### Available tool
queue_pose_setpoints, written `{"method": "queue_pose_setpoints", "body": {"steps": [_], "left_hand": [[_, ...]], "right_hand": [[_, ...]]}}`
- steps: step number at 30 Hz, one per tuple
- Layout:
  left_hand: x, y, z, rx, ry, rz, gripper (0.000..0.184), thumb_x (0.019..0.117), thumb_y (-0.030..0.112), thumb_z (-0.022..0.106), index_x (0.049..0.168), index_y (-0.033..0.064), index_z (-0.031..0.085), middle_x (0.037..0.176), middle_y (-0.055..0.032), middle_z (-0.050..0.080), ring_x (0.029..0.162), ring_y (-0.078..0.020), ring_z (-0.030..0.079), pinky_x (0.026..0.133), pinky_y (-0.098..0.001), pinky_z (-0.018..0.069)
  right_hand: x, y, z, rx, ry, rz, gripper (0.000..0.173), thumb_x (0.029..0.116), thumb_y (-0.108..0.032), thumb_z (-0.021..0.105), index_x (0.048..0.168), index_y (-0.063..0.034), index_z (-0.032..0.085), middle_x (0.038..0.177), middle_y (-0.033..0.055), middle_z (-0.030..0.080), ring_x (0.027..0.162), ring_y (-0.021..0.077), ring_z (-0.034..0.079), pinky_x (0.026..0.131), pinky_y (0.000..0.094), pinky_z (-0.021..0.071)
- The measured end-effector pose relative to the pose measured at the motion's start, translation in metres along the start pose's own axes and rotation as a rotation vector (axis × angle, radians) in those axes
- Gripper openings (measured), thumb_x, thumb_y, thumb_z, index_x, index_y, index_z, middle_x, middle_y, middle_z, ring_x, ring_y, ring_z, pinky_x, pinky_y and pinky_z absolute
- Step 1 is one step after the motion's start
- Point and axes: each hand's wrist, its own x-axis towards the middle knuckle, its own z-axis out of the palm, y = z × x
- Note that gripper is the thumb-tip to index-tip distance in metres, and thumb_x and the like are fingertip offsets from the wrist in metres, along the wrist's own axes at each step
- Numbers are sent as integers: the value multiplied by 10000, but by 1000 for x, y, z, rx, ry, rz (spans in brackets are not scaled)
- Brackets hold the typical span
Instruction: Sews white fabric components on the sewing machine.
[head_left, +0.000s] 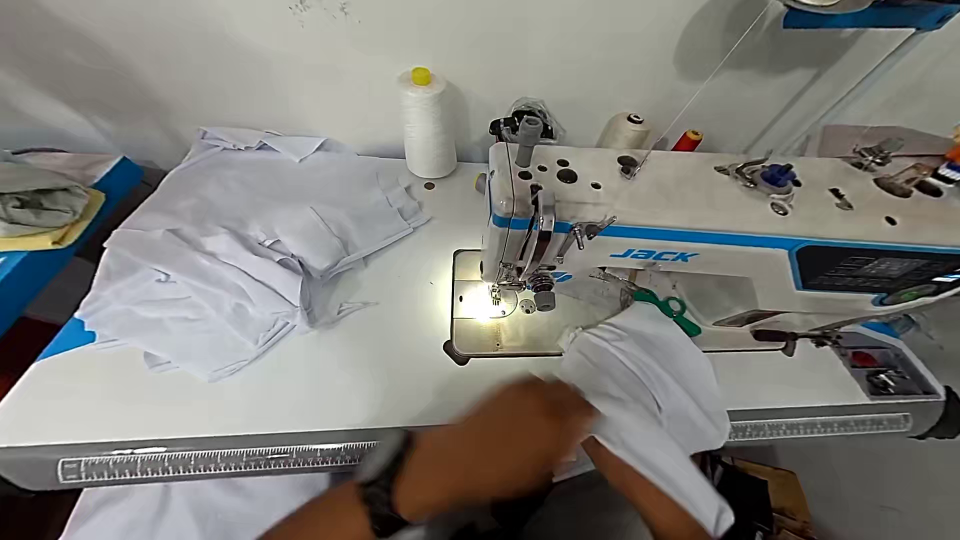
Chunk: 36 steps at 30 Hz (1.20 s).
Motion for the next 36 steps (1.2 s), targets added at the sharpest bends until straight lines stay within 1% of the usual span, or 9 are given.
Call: {"method": "queue_pose_setpoints", "body": {"steps": [4, 9, 13, 15, 19, 24, 27, 30, 36], "left_hand": [[-51, -92, -46, 310, 15, -288, 205, 960, 93, 576, 1053, 64, 757, 1075, -99, 721, 1022, -276, 703, 853, -475, 590], [-64, -112, -41, 259, 51, -117, 346, 1043, 238, 478, 1242, 82, 714, 1385, -81, 631, 1303, -224, 590, 1096, -403, 489], [-54, -126, -21, 289, 5, 57, 357, 1075, 245, 457, 1274, 78, 701, 1415, -60, 621, 1351, -190, 551, 1155, -344, 425], [-55, -130, -18, 331, 5, 82, 371, 1077, 238, 440, 1291, 78, 697, 1406, -61, 634, 1350, -197, 557, 1158, -341, 416], [-56, -131, -16, 350, 11, 91, 399, 1089, 275, 401, 1310, 91, 679, 1408, -69, 635, 1358, -201, 554, 1159, -349, 408], [-46, -141, -18, 394, -27, 75, 473, 1091, 383, 352, 1396, 160, 637, 1426, -61, 610, 1357, -207, 542, 1131, -402, 422], [-36, -150, -22, 457, -7, 91, 470, 1091, 348, 359, 1368, 120, 662, 1385, -79, 649, 1300, -214, 592, 1076, -375, 455], [-30, -154, -24, 472, 31, 80, 445, 1084, 310, 374, 1311, 108, 698, 1329, -71, 683, 1279, -212, 609, 1063, -367, 469], [-32, -152, -20, 440, 78, 2, 425, 1065, 258, 392, 1280, 78, 711, 1344, -74, 679, 1320, -216, 588, 1120, -369, 434]], "right_hand": [[47, -1, -12, -142, 1, -422, 275, 930, -338, 679, 993, -86, 771, 941, 144, 757, 905, 310, 740, 773, 570, 582], [71, -16, -20, -230, -64, -680, 252, 895, -369, 712, 947, -128, 767, 888, 105, 758, 851, 278, 745, 703, 528, 592], [81, -32, -41, -242, -491, -438, 395, 1007, -374, 582, 1184, -51, 723, 1188, 200, 713, 1145, 346, 669, 989, 554, 499], [76, -34, -53, -280, -514, -390, 404, 1025, -345, 565, 1217, -18, 705, 1213, 228, 698, 1161, 369, 658, 1000, 550, 486], [69, -8, -45, -263, -141, -706, 186, 939, -196, 672, 930, -27, 751, 882, 175, 741, 820, 323, 740, 692, 516, 594], [91, -27, -59, -234, -458, -357, 352, 1013, -292, 584, 1096, 18, 730, 1101, 238, 716, 1068, 374, 678, 948, 546, 501], [108, -23, -57, -251, -320, -573, 180, 940, -159, 671, 887, 0, 734, 850, 188, 720, 816, 334, 715, 721, 518, 564], [119, -29, -63, -218, -467, -540, 184, 998, -80, 608, 992, 70, 716, 956, 238, 707, 937, 359, 688, 833, 508, 527], [130, -19, -51, -191, -219, -750, 116, 880, -96, 685, 816, -8, 725, 759, 152, 692, 714, 271, 692, 626, 428, 556]]}}
